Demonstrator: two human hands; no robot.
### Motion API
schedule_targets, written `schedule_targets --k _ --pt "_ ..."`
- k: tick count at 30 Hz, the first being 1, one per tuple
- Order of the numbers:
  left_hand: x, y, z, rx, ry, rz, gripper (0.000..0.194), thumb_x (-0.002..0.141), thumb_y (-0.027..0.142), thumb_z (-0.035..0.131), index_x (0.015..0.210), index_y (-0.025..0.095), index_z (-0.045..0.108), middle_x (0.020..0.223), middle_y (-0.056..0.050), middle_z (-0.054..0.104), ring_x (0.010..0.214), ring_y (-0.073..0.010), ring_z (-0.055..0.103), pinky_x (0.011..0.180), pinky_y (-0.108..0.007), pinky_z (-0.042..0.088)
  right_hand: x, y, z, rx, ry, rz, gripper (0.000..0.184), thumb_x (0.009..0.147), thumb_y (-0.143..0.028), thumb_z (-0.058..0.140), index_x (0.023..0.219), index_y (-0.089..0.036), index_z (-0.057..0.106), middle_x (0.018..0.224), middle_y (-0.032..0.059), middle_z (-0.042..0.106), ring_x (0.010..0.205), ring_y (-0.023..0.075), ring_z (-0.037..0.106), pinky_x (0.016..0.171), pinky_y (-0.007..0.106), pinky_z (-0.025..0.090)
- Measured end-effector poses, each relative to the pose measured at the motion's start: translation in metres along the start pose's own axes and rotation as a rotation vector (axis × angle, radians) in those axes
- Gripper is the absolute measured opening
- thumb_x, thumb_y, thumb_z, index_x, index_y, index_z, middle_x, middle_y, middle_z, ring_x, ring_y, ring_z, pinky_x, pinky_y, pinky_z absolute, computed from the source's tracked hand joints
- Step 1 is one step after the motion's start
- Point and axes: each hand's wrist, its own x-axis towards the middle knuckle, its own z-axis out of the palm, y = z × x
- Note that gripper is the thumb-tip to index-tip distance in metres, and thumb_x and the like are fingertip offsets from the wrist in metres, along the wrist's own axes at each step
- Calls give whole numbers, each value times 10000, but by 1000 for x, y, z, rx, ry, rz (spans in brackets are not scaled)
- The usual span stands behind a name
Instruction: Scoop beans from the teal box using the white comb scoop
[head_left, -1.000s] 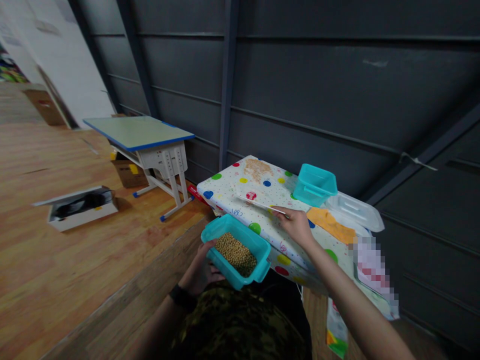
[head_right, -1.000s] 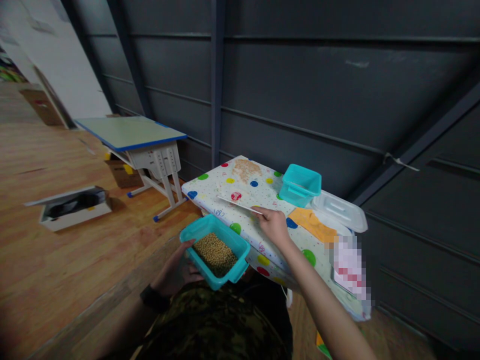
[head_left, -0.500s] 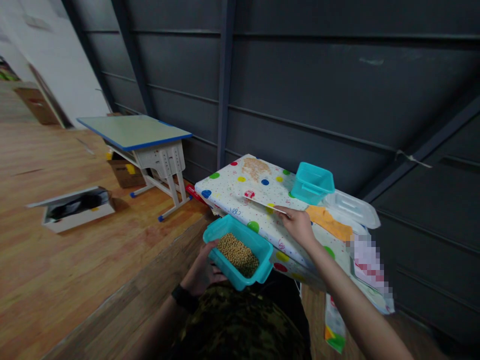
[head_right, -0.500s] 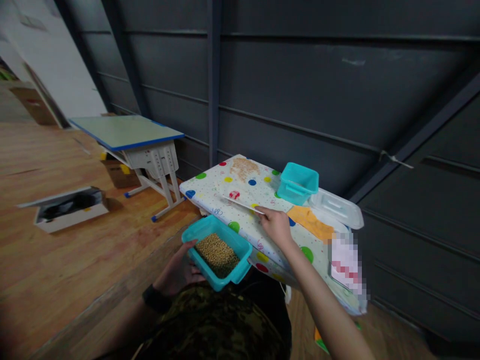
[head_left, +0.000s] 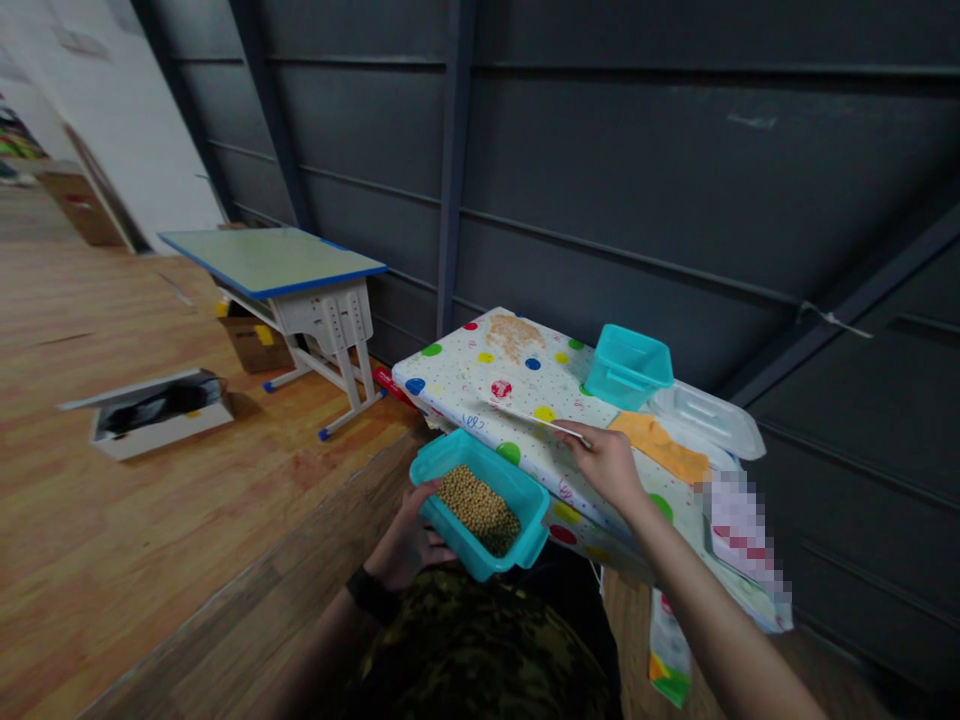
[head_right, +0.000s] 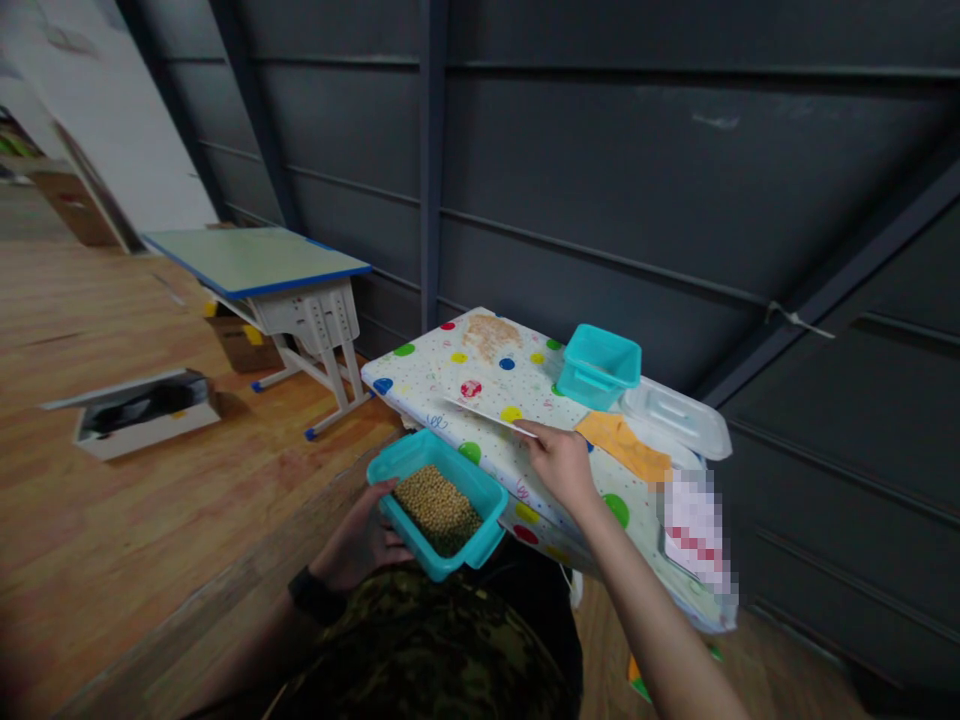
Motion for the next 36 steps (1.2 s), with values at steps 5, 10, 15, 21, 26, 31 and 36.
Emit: schedule_targets --k 5,10,15,21,26,31,36 --pt "4 -4 -2 -8 -13 8 623 1078 543 663 1603 244 508 1322 -230 817 986 -405 864 839 -530 705 -10 5 -8 -26 13 22 345 999 -186 674 1136 -325 959 1113 30 905 916 313 917 859 397 746" --pt "7 -8 -2 -15 -18 7 691 1059 548 693 1650 260 481 1428 -246 784 957 -390 871 904 -581 704 -21 9 -17 -41 18 -8 344 1015 -202 653 1135 -311 956 1127 41 909 904 295 916 825 364 737" --pt "2 -7 7 -9 -10 -24 673 1100 530 624 1676 234 439 1449 -253 767 949 -371 868 931 -578 708 -39 8 -24 -221 45 -20 358 1032 -201 641 1203 -287 943 1131 72 911 902 318 917 804 394 741" --pt "-9 -3 17 -26 58 19 581 1120 499 603 1644 308 437 1532 -217 741 988 -353 868 927 -563 716 -64 -7 -35 -251 36 -87 370 1029 -206 627 1229 -269 933 1131 88 915 878 306 917 786 386 738" --pt "-11 -1 14 -59 47 67 599 1070 476 704 1602 361 454 1556 -189 732 1033 -356 872 957 -576 712 -75 -22 -44 -72 42 -41 315 1066 -370 649 1131 -308 951 1074 73 919 867 306 915 754 374 733" --pt "-9 2 13 -59 55 50 584 1079 482 690 1597 332 468 1500 -214 745 1017 -369 875 954 -581 703 -72 -23 -44 31 92 45 320 1068 -450 671 1025 -302 951 1025 80 920 813 324 903 739 387 728" --pt "-13 5 16 -43 64 47 518 1123 440 613 1606 312 477 1481 -213 759 980 -345 875 935 -548 706 -57 -18 -32 -10 112 42 365 1069 -451 626 1038 -278 946 1051 104 921 850 345 905 784 414 726"
